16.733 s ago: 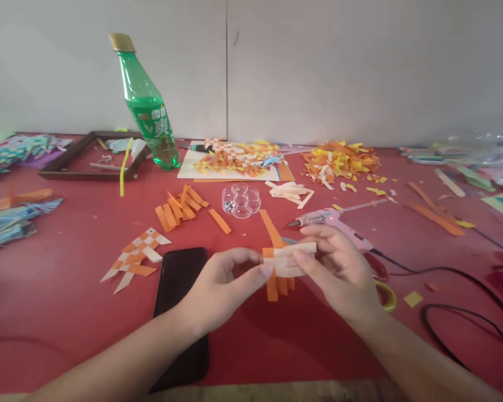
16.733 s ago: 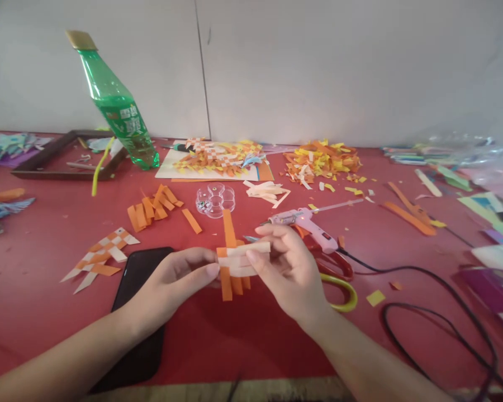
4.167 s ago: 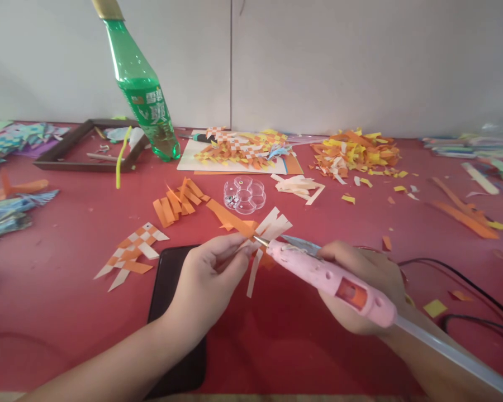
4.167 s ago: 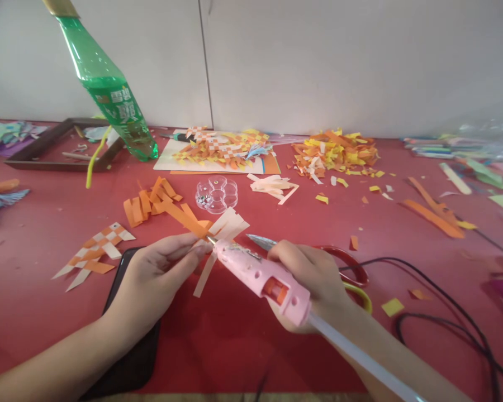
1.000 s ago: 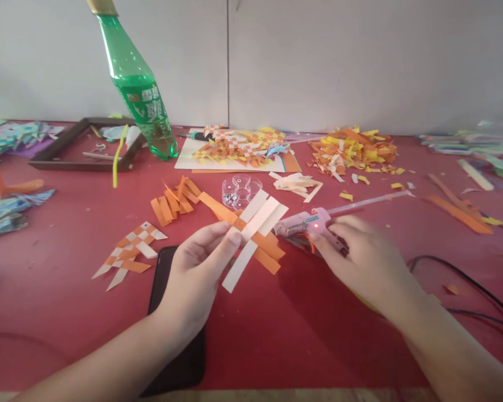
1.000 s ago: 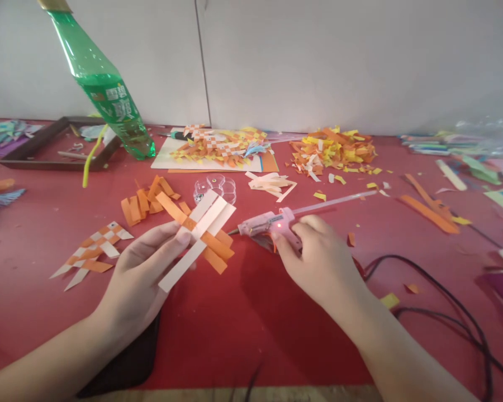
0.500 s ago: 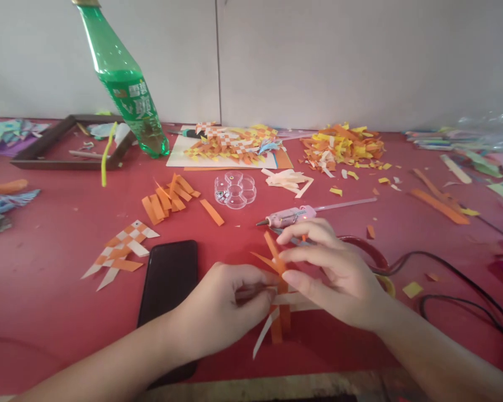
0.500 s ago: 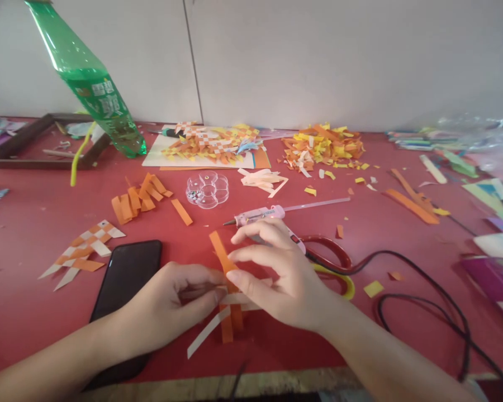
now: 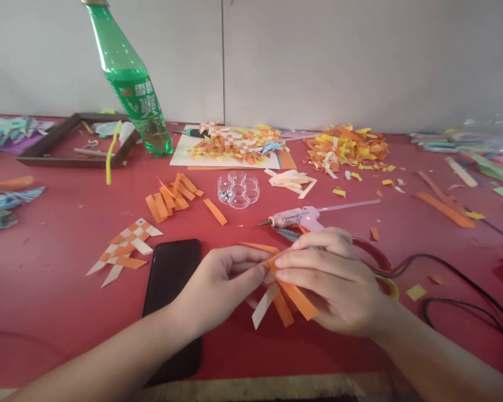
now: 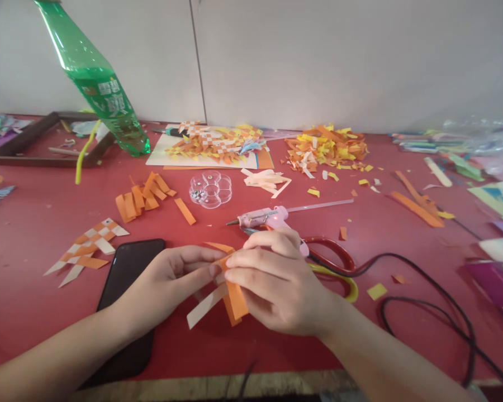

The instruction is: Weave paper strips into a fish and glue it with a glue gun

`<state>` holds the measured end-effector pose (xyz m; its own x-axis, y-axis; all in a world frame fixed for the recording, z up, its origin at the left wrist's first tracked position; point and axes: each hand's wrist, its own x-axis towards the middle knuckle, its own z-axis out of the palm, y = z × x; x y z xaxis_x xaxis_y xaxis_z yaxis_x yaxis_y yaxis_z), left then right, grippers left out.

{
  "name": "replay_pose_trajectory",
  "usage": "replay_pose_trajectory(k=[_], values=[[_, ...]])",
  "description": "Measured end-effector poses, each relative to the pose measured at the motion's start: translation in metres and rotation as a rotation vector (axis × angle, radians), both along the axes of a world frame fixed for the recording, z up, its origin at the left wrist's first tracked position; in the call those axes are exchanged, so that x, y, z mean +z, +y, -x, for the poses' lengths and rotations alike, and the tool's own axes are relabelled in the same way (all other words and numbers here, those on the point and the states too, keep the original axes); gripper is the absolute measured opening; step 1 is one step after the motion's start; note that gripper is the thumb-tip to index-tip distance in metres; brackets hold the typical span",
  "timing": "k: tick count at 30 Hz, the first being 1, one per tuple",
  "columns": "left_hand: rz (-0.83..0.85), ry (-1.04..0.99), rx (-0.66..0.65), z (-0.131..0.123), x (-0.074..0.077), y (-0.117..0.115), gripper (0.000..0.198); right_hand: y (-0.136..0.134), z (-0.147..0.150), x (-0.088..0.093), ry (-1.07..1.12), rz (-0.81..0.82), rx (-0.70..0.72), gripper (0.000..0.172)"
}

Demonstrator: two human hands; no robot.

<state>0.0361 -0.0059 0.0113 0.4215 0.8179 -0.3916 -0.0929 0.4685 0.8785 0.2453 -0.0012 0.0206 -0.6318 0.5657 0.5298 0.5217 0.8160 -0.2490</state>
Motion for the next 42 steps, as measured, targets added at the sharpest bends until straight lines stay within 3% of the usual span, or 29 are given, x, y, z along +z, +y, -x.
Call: replay_pose_trajectory(k=[18, 21, 25, 29, 31, 34, 38, 42], values=[[0.125, -0.100, 0.007, 0.000, 0.001, 0.004, 0.025, -0.002, 0.001, 0.001, 0.052, -0.023, 0.108, 0.028], [0.125, -0.094, 0.064, 0.000, 0.000, 0.005, 0.024, -0.004, 0.002, 0.004, 0.145, 0.035, 0.073, 0.028], [0.065, -0.125, 0.196, 0.002, -0.004, 0.006, 0.018, -0.004, 0.002, 0.007, 0.339, 0.137, -0.045, 0.014], [-0.032, -0.153, 0.279, 0.005, -0.007, 0.007, 0.016, -0.002, 0.001, 0.003, 0.432, 0.291, -0.122, 0.018], [-0.057, -0.169, 0.290, 0.005, -0.007, 0.007, 0.014, -0.001, 0.002, 0.000, 0.392, 0.364, -0.154, 0.010], [-0.072, -0.188, 0.266, 0.005, -0.006, 0.007, 0.012, -0.002, 0.003, -0.005, 0.340, 0.445, -0.199, 0.021], [-0.003, -0.197, 0.239, 0.005, -0.003, 0.006, 0.013, -0.006, 0.002, -0.010, 0.405, 0.561, -0.261, 0.005], [0.040, -0.185, 0.239, 0.005, -0.001, 0.006, 0.015, -0.007, 0.003, -0.007, 0.479, 0.629, -0.286, 0.012]])
